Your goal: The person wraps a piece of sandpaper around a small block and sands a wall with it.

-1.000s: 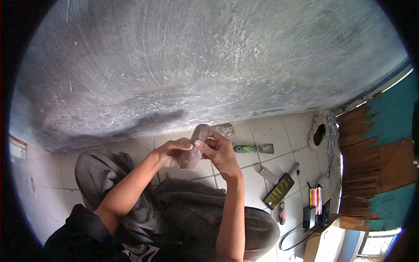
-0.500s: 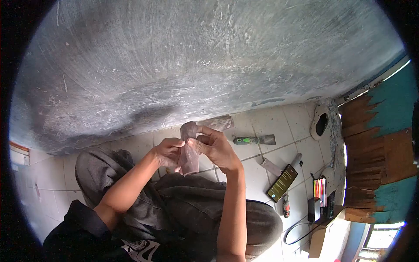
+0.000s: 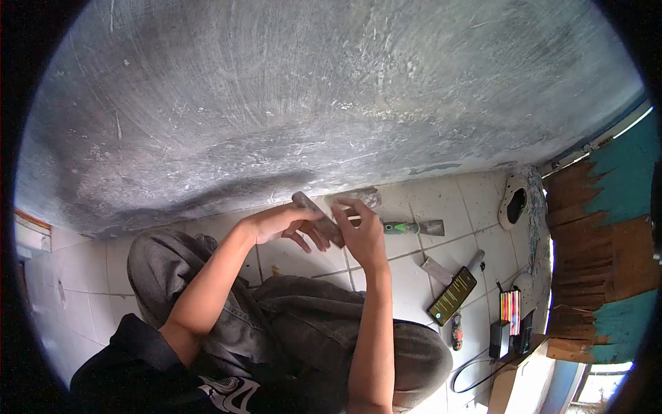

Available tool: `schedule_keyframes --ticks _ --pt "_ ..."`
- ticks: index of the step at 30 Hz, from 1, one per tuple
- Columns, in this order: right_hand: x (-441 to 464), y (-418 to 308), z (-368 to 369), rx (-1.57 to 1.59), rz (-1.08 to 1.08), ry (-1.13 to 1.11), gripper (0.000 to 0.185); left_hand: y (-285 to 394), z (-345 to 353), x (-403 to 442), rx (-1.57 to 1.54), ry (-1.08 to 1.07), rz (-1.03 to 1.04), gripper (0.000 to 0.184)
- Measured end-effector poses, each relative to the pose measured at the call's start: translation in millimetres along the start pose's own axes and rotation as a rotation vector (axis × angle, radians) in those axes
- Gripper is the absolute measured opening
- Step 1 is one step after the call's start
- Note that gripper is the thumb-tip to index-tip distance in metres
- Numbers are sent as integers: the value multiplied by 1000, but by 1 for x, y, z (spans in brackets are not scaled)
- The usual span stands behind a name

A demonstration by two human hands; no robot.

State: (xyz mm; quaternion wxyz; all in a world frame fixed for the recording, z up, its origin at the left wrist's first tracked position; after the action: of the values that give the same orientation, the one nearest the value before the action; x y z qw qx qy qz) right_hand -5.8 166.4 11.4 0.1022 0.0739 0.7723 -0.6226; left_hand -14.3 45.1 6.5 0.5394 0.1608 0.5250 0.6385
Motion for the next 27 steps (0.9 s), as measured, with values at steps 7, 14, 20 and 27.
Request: schedule_keyframes --ticks 7,14,20,27 --pt "-4 -19 -12 -271 -215 233 22 -22 -69 -6 -137 569 22 43" --pt "-4 -18 -7 -322 -220 178 23 -14 -82 -11 -91 640 150 46" --pt "-3 -13 -5 -348 -209 148 24 -7 -76 -7 -27 578 136 45" --pt "-4 -17 -3 -337 -204 114 25 -11 -78 -4 -24 561 101 47"
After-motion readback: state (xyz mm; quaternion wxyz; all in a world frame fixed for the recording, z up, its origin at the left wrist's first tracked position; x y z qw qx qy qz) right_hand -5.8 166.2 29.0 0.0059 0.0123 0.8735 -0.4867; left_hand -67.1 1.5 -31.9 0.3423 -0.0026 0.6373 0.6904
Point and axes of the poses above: each hand's wrist, its own x-axis towards the middle knuckle, its own z-axis out of the palm, y = z × x, the point moved 8 cm from there along x, towards the middle knuckle, and after that the axes turned 6 degrees about -y, right-handed, at the moved point
